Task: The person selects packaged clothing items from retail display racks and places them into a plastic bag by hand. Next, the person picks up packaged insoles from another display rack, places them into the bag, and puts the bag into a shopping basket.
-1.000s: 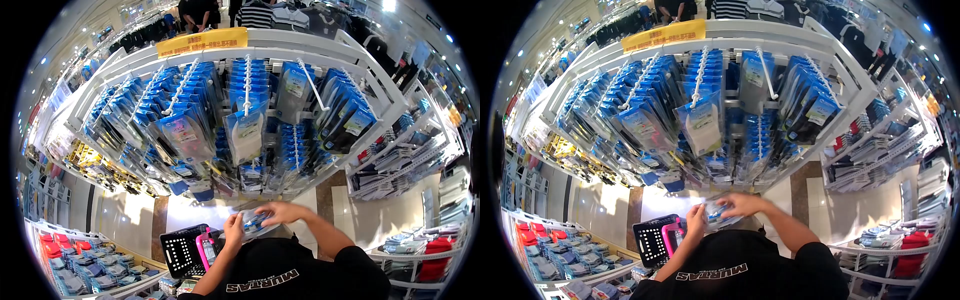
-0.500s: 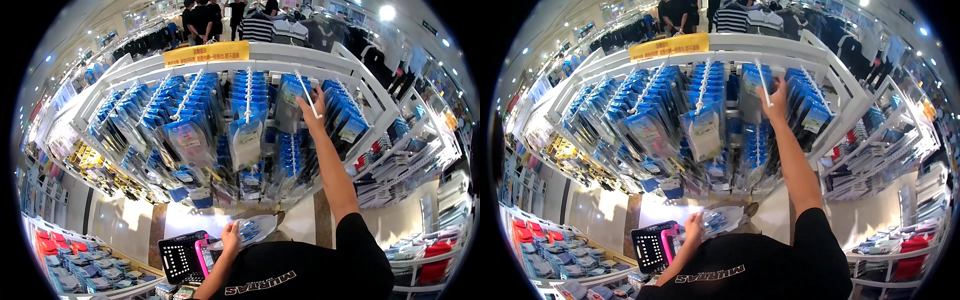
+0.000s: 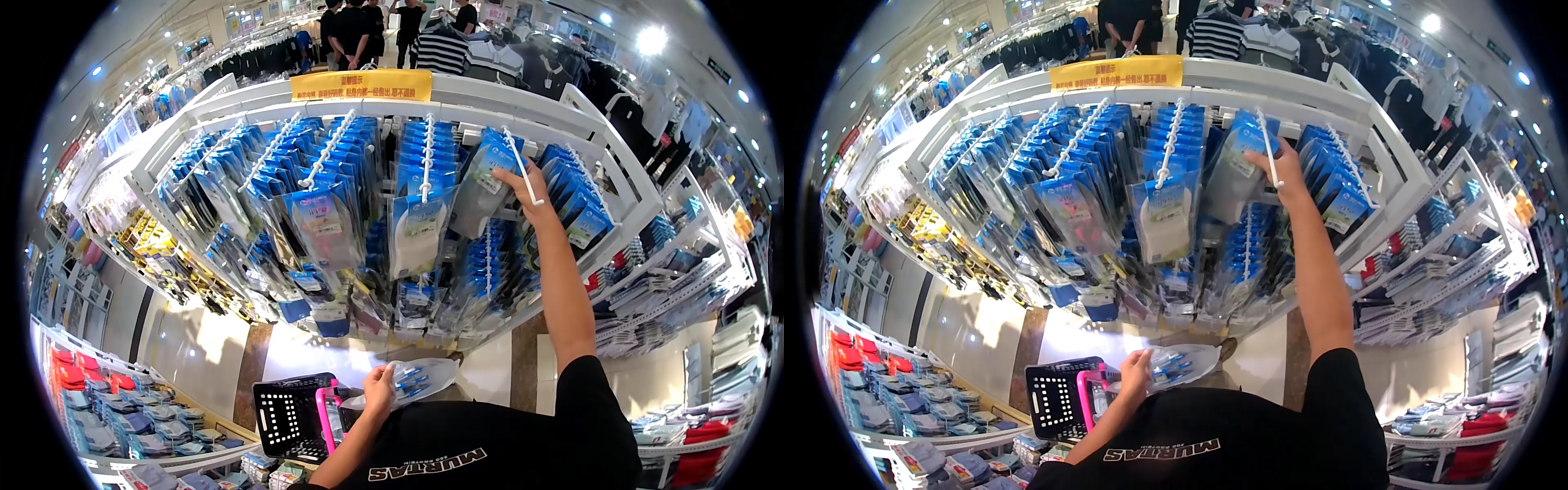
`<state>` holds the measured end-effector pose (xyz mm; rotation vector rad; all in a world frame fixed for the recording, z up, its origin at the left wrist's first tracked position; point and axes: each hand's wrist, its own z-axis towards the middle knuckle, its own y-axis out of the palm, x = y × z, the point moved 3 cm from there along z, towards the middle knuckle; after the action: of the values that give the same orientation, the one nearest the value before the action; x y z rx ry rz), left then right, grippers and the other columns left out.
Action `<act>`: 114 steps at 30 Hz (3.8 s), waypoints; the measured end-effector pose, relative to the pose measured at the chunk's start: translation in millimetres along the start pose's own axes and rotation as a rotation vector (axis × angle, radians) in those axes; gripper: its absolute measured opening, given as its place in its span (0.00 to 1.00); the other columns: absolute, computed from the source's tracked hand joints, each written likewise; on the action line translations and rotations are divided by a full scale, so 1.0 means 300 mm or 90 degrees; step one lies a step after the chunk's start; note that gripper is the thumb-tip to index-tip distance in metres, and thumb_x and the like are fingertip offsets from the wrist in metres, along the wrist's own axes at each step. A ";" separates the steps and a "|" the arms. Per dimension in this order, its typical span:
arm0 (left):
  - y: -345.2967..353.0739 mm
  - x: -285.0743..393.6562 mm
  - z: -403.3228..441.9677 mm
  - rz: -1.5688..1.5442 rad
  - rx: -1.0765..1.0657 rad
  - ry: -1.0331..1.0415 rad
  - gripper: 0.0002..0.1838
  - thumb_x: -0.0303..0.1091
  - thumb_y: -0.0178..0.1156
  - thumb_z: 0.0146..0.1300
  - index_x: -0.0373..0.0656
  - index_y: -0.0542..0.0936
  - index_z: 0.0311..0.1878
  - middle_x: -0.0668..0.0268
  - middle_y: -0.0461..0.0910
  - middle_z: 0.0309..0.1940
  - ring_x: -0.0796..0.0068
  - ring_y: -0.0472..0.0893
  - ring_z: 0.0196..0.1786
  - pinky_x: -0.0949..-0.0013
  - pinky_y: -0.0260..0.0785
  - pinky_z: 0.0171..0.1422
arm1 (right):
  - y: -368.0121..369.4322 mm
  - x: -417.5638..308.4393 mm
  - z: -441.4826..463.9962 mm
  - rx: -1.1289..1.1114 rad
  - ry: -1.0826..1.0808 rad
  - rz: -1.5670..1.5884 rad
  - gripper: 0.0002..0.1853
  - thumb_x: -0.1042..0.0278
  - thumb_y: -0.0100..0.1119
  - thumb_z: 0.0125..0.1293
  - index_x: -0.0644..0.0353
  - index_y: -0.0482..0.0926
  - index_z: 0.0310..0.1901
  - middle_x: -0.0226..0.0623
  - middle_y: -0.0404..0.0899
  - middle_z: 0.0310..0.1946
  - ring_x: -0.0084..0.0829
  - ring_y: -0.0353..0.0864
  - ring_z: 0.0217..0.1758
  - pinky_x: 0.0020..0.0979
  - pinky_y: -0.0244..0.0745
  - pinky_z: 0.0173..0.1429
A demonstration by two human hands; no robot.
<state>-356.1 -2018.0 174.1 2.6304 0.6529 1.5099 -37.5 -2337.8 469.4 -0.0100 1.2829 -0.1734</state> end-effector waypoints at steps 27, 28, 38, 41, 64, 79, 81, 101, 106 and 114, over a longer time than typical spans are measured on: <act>0.023 -0.014 0.020 0.008 -0.029 -0.006 0.09 0.37 0.61 0.69 0.41 0.79 0.38 0.77 0.69 0.17 0.87 0.63 0.16 0.77 0.50 0.18 | -0.032 -0.242 -0.301 -0.024 -0.004 -0.093 0.23 0.64 0.75 0.52 0.66 0.79 0.47 0.34 0.83 0.39 0.24 0.81 0.40 0.27 0.74 0.49; 0.022 -0.019 0.024 0.003 -0.034 0.001 0.09 0.37 0.61 0.69 0.41 0.79 0.38 0.77 0.69 0.17 0.87 0.63 0.16 0.78 0.50 0.18 | -0.037 -0.243 -0.314 -0.025 -0.006 -0.074 0.23 0.65 0.75 0.52 0.66 0.79 0.47 0.34 0.83 0.39 0.24 0.81 0.39 0.27 0.75 0.48; 0.024 -0.008 0.050 -0.006 -0.034 0.002 0.08 0.36 0.61 0.69 0.41 0.80 0.40 0.76 0.73 0.22 0.88 0.65 0.19 0.78 0.52 0.21 | -0.074 -0.296 -0.434 -0.027 0.033 0.032 0.24 0.69 0.74 0.50 0.67 0.78 0.49 0.36 0.83 0.40 0.26 0.83 0.40 0.26 0.78 0.47; 0.031 -0.002 0.048 0.000 -0.038 0.016 0.08 0.35 0.61 0.69 0.41 0.80 0.40 0.76 0.74 0.23 0.89 0.65 0.21 0.79 0.53 0.22 | -0.088 -0.290 -0.464 -0.034 0.032 0.085 0.26 0.69 0.74 0.49 0.67 0.78 0.50 0.36 0.83 0.39 0.27 0.83 0.39 0.27 0.78 0.47; 0.081 0.168 0.023 0.021 -0.074 -0.056 0.10 0.42 0.62 0.67 0.47 0.79 0.38 0.79 0.68 0.22 0.88 0.64 0.23 0.80 0.53 0.24 | 0.014 0.188 -0.856 -0.046 0.113 0.145 0.20 0.78 0.69 0.53 0.61 0.79 0.50 0.31 0.82 0.43 0.24 0.81 0.45 0.28 0.74 0.54; 0.095 0.141 0.066 -0.050 -0.042 -0.095 0.07 0.39 0.62 0.67 0.47 0.78 0.40 0.78 0.67 0.20 0.87 0.63 0.17 0.80 0.52 0.18 | 0.301 0.315 -0.988 -0.124 0.109 0.158 0.20 0.69 0.77 0.51 0.61 0.82 0.46 0.30 0.82 0.41 0.23 0.81 0.41 0.26 0.77 0.46; 0.123 0.183 0.026 -0.053 -0.029 -0.140 0.08 0.39 0.62 0.67 0.45 0.78 0.40 0.78 0.67 0.20 0.87 0.63 0.17 0.79 0.51 0.18 | 0.323 0.435 -1.034 -0.121 0.265 0.144 0.24 0.65 0.78 0.51 0.63 0.80 0.48 0.32 0.83 0.42 0.25 0.81 0.45 0.29 0.75 0.52; 0.097 0.050 0.062 -0.098 -0.075 -0.114 0.08 0.39 0.58 0.70 0.45 0.75 0.40 0.76 0.66 0.18 0.86 0.61 0.14 0.77 0.49 0.15 | 0.253 0.377 -1.045 -0.388 0.112 -0.174 0.26 0.62 0.75 0.51 0.66 0.79 0.49 0.43 0.77 0.51 0.39 0.77 0.57 0.34 0.70 0.62; 0.098 0.051 0.058 -0.084 -0.084 -0.109 0.08 0.39 0.59 0.70 0.45 0.75 0.39 0.75 0.67 0.18 0.85 0.61 0.14 0.77 0.49 0.15 | 0.235 0.374 -1.015 -0.430 0.071 -0.222 0.27 0.58 0.73 0.52 0.63 0.79 0.51 0.44 0.78 0.51 0.43 0.77 0.56 0.36 0.72 0.61; 0.104 0.023 0.059 -0.036 -0.079 -0.075 0.09 0.38 0.59 0.70 0.43 0.77 0.36 0.76 0.67 0.17 0.85 0.61 0.14 0.76 0.50 0.16 | 0.228 0.326 -0.979 -0.417 0.089 -0.332 0.27 0.58 0.72 0.49 0.62 0.78 0.50 0.43 0.79 0.48 0.44 0.78 0.53 0.40 0.73 0.58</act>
<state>-327.7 -2040.7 177.9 2.5619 0.5980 1.3243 -282.5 -2257.3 285.0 -0.9111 1.4082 -0.1943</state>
